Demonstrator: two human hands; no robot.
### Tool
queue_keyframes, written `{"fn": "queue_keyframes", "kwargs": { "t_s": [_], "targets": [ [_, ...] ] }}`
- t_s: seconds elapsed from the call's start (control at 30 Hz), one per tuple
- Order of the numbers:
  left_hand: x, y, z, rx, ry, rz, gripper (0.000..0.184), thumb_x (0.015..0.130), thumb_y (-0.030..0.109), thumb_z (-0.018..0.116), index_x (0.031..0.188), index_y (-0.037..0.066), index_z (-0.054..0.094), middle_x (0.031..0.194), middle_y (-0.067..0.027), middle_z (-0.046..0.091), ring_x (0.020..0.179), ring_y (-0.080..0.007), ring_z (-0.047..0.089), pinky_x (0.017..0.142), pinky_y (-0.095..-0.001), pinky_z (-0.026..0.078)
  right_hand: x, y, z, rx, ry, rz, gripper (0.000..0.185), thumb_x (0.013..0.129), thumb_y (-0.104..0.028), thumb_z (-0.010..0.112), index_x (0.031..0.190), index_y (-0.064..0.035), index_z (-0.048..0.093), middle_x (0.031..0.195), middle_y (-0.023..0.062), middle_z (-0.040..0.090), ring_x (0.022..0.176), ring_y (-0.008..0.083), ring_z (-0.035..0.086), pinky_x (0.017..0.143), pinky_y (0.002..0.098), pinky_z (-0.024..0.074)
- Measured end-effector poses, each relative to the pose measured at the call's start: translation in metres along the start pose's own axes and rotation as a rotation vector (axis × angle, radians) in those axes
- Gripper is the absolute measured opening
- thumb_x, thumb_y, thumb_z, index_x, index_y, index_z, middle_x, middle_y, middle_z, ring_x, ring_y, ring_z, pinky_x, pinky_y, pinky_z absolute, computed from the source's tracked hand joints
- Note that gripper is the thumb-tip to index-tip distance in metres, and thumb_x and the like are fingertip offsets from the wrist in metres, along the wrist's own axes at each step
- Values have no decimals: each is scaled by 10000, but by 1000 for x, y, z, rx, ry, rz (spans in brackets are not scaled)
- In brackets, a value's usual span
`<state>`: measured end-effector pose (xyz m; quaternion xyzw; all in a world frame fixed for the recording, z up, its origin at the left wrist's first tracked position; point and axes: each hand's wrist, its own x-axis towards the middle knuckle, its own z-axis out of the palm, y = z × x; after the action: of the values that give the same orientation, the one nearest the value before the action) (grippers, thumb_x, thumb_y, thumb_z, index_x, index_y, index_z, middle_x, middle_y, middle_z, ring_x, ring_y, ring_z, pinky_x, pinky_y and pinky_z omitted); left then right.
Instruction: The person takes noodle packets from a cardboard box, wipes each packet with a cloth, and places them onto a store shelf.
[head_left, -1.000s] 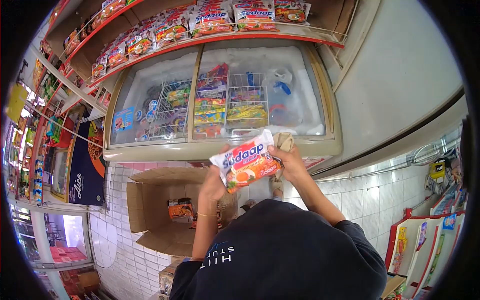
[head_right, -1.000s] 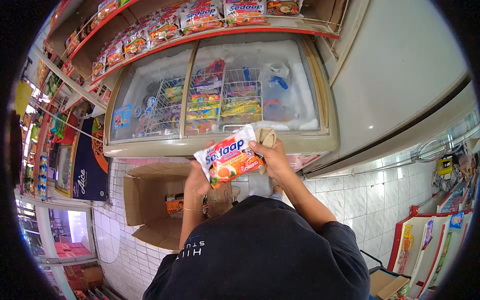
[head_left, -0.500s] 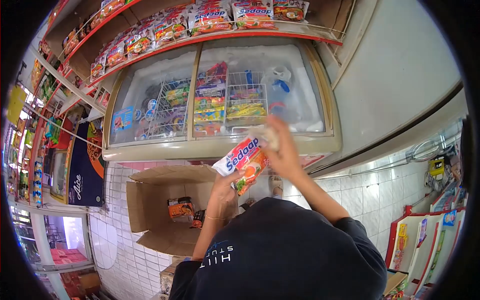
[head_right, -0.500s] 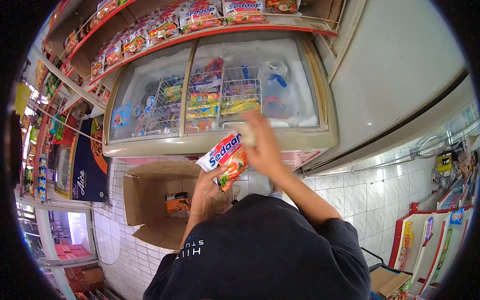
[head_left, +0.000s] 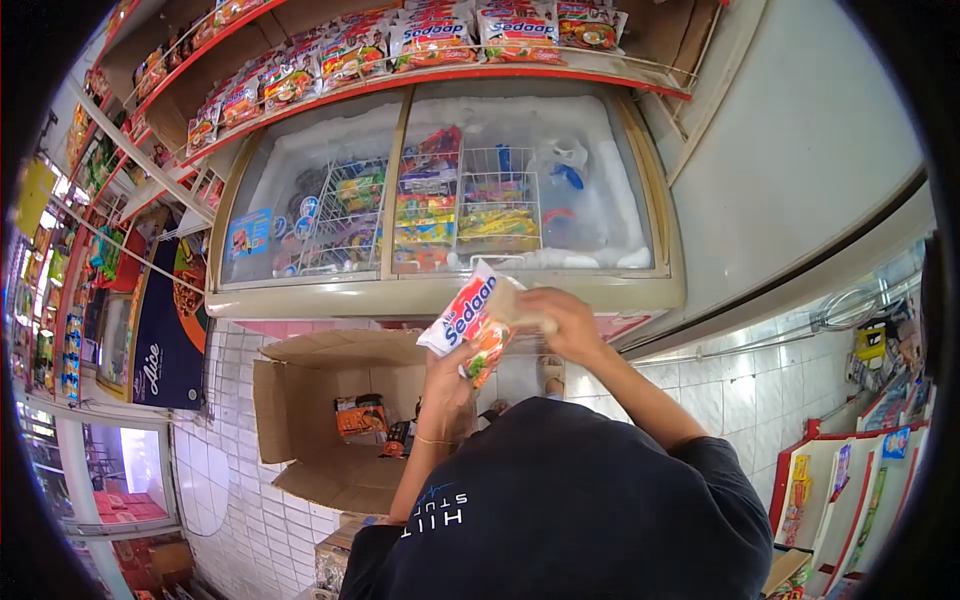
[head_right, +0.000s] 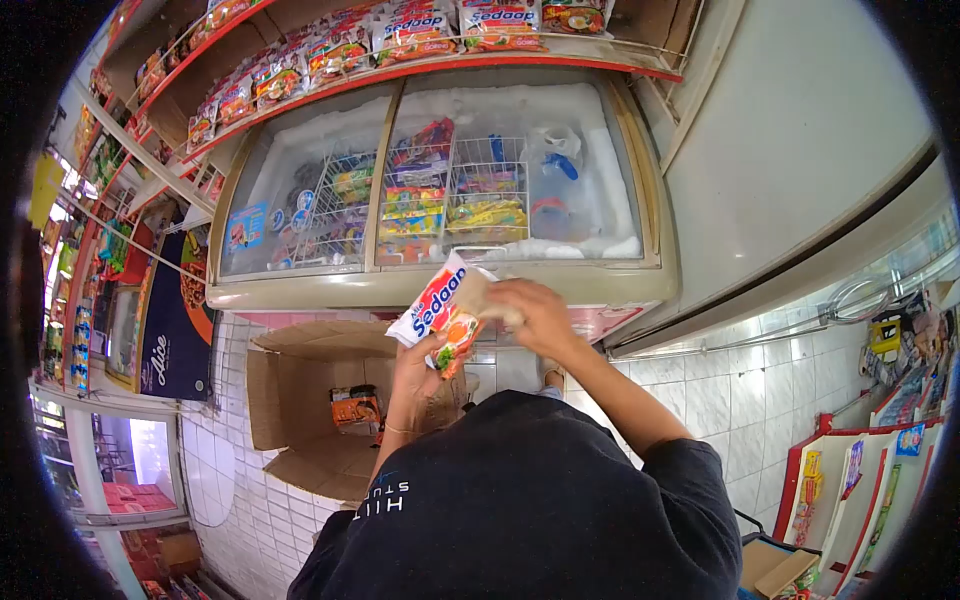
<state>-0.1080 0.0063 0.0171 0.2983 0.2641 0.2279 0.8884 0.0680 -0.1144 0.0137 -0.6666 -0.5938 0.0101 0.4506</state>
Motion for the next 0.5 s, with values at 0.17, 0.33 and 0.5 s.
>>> {"fn": "queue_keyframes", "kwargs": {
  "t_s": [0.17, 0.33, 0.5],
  "targets": [
    [-4, 8, -3, 150, 35, 94, 420, 683, -67, 571, 1081, -30, 441, 936, -144, 596, 783, -247, 619, 663, -352, 531, 8, 14, -28, 499, 124, 487, 204, 677, -90, 617, 879, -63, 603, 815, 52, 609, 753, 213, 599, 682, 297, 456],
    [7, 4, -9, 418, -134, 177, 507, 639, -112, 618, 1095, -11, 420, 1005, -91, 560, 894, -158, 565, 790, -283, 473, 46, -34, -49, 192, -188, 271, 287, 712, -168, 644, 940, -18, 557, 922, 74, 585, 842, 175, 576, 716, 288, 446],
    [6, 19, 22, 467, -254, 158, 478, 671, -64, 633, 1104, -15, 436, 1019, -88, 562, 906, -150, 558, 799, -286, 464, 70, -46, -35, -133, -626, 242, 503, 634, -251, 676, 1090, -127, 502, 1092, 71, 525, 968, 270, 535, 754, 401, 446]
  ]
}}
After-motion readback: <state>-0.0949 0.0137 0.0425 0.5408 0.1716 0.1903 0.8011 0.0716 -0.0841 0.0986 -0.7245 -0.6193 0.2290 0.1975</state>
